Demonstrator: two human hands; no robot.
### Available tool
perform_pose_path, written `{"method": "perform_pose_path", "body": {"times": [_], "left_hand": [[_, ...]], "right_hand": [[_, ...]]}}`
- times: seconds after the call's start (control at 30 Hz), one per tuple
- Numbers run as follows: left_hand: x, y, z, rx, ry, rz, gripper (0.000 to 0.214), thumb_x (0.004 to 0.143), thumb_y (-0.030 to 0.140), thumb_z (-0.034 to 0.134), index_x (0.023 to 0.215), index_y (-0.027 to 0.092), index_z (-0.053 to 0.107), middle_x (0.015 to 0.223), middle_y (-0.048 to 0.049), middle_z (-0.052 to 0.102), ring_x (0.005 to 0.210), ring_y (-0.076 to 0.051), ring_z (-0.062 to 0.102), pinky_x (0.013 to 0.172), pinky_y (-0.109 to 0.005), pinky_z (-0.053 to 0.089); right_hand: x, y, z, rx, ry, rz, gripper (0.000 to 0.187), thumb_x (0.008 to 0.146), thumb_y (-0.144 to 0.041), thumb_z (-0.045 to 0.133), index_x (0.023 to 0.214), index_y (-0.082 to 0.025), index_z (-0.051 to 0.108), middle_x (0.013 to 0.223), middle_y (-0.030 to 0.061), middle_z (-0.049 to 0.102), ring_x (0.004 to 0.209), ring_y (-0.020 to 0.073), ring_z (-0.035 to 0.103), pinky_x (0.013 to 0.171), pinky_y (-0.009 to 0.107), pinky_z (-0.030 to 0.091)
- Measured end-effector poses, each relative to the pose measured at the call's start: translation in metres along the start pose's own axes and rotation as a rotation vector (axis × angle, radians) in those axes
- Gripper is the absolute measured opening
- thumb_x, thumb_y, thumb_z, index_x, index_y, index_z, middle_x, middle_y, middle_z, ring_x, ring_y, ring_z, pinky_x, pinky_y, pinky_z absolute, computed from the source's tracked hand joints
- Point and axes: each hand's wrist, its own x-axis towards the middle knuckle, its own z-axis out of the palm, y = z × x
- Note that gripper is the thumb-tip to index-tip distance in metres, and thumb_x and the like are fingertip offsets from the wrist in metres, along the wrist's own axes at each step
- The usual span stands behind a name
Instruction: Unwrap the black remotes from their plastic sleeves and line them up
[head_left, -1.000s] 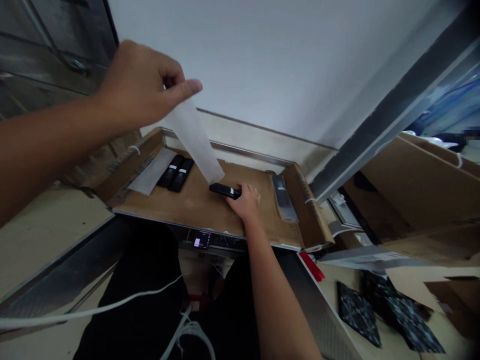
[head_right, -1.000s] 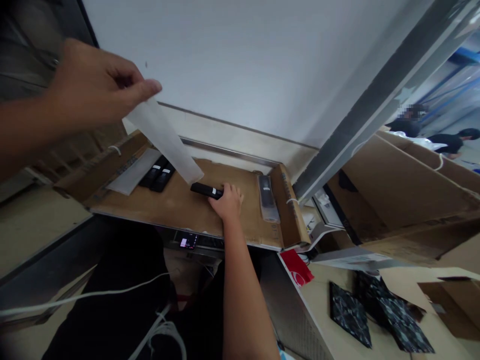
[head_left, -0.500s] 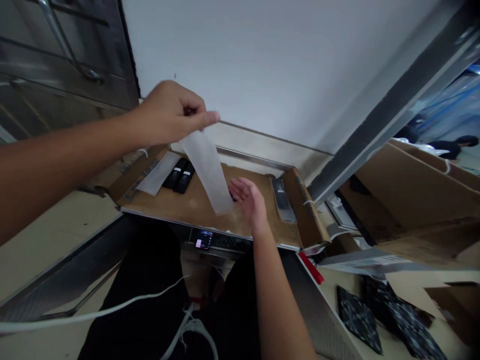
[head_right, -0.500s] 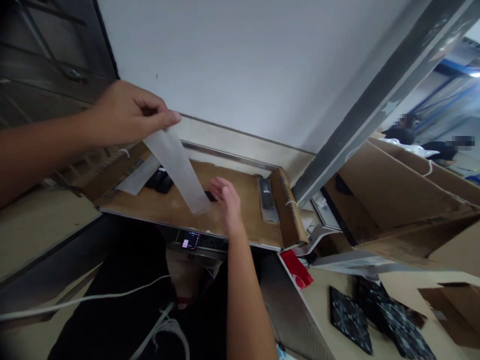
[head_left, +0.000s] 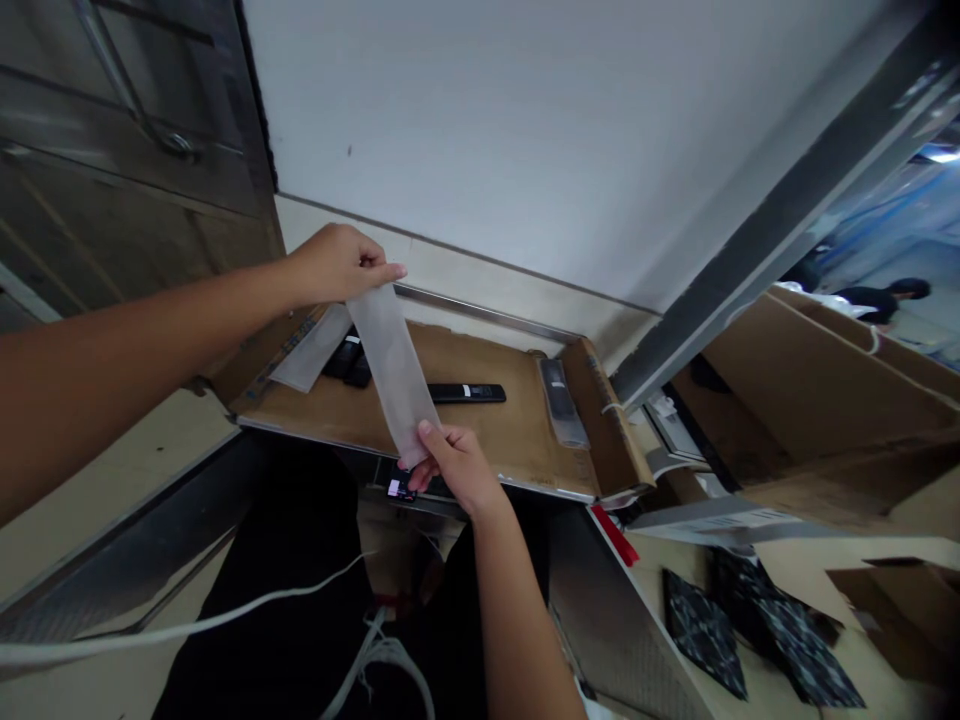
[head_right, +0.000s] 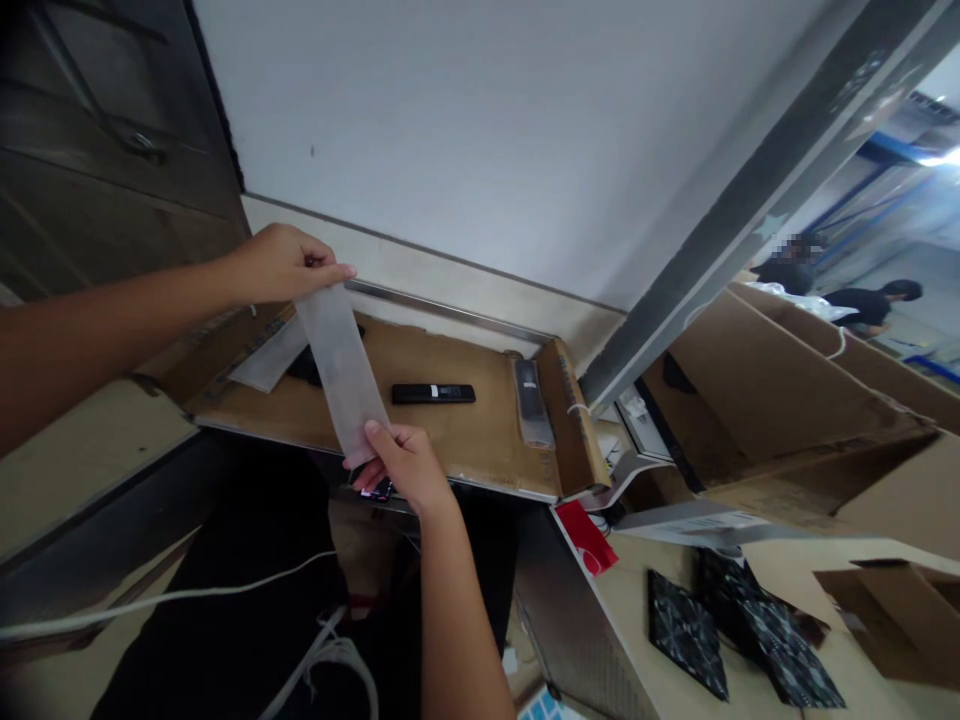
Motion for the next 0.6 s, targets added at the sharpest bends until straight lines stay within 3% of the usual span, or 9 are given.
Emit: {"method": "perform_pose_path", "body": {"times": [0.2, 0.43, 0.6], "left_hand": [[-0.01, -0.022, 0.012, -0.01, -0.03, -0.116, 0.046, 0.084, 0.054, 0.053, 0.057, 0.017, 0.053, 0.048, 0.0027, 0.036, 0.053, -0.011, 0.034, 0.056, -0.027, 0.023], [-0.02, -0.025, 0.016, -0.056, 0.047, -0.096, 0.046, 0.085, 0.055, 0.052, 0.057, 0.017, 0.052, 0.05, 0.0028, 0.038, 0.054, -0.011, 0.036, 0.057, -0.027, 0.024], [-0.007, -0.028, 0.019, -0.035, 0.157, -0.122, 0.042, 0.085, 0.052, 0.055, 0.065, 0.016, 0.06, 0.058, 0.0004, 0.049, 0.062, -0.013, 0.045, 0.061, -0.027, 0.029]], "right_hand": [[0.0, 0.011, 0.006, 0.093, 0.017, -0.007, 0.06, 0.088, -0.068, 0.052, 0.086, -0.01, 0.067, 0.083, 0.0139, 0.075, 0.056, 0.0166, 0.069, 0.044, 0.022, 0.049], [-0.003, 0.028, 0.006, 0.252, 0.245, -0.022, 0.043, 0.075, -0.057, 0.075, 0.083, -0.016, 0.062, 0.065, 0.0001, 0.067, 0.06, 0.0172, 0.071, 0.045, 0.02, 0.052], [-0.001, 0.017, 0.01, 0.228, 0.341, -0.043, 0.04, 0.068, -0.049, 0.083, 0.08, -0.015, 0.065, 0.064, -0.0005, 0.067, 0.058, 0.0146, 0.07, 0.047, 0.019, 0.055]]}}
